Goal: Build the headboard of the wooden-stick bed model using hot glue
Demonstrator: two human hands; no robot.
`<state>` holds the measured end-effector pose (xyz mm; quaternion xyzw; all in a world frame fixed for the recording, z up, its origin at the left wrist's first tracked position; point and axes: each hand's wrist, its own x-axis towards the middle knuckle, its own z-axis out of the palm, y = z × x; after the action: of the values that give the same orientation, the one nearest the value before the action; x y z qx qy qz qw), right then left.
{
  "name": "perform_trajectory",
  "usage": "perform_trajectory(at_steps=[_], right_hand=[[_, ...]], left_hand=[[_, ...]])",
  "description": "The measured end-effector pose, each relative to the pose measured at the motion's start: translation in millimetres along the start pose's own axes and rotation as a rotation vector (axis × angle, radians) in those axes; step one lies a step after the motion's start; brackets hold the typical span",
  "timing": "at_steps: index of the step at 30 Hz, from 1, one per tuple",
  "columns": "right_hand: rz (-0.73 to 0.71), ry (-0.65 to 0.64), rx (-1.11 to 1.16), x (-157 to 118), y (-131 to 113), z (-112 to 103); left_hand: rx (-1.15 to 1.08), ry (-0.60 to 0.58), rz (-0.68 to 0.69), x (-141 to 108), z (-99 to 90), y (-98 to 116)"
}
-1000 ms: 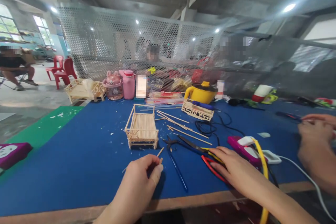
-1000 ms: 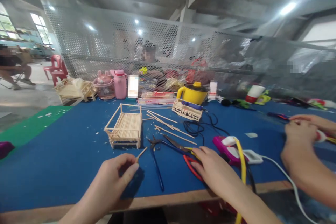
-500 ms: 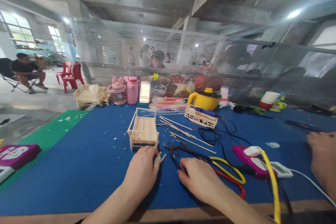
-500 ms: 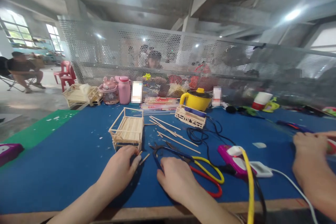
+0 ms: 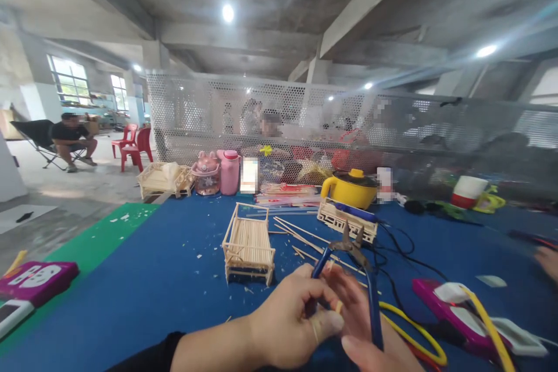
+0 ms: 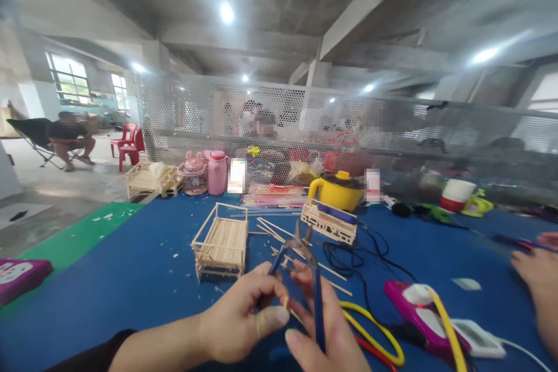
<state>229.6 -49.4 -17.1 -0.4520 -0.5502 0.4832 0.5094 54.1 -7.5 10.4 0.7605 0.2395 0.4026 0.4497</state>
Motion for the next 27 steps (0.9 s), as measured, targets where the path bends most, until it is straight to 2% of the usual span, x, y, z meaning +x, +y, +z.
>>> perform_trajectory(at_steps=[4, 9, 11, 14, 16, 19, 21, 22, 24, 27], right_hand=[[0.071, -0.209, 0.277, 13.6, 14.6, 15.1], [0.062, -0.269, 0.432, 30.2, 10.0, 30.3], [0.048, -0.280, 0.435, 36.4, 0.9, 28.8], [-0.006, -0.261, 0.394, 43.4, -15.4, 12.5], [0.021, -0.262, 0.225, 44.0, -24.8, -4.8], [0.108, -0.229, -0.362, 37.4, -35.3, -26.0], [0.127, -0.228, -0.734, 30.2, -40.1, -30.9], [0.130, -0.244, -0.851, 26.7, -42.0, -30.7], [0.137, -0.290, -0.969, 21.0, -44.3, -27.7], [0.122, -0.297, -1.021, 16.3, -45.2, -23.4]], left_hand=[[-0.042, -0.058, 0.028, 0.8, 2.4, -4.6], [-0.029, -0.014, -0.037, -3.8, -1.8, -15.4], [-0.090, 0.058, -0.067, -6.7, -2.9, -17.5], [-0.258, 0.250, -0.158, -9.5, -3.1, -17.3], [-0.375, 0.317, -0.249, -9.3, -3.4, -16.0], [-0.487, 0.329, -0.348, -7.1, -5.2, -14.1], [-0.512, 0.346, -0.369, -5.8, -6.5, -13.6], [-0.515, 0.357, -0.378, -5.4, -7.1, -13.6], [-0.512, 0.382, -0.394, -5.0, -7.7, -14.0], [-0.496, 0.400, -0.402, -5.1, -7.7, -14.7]])
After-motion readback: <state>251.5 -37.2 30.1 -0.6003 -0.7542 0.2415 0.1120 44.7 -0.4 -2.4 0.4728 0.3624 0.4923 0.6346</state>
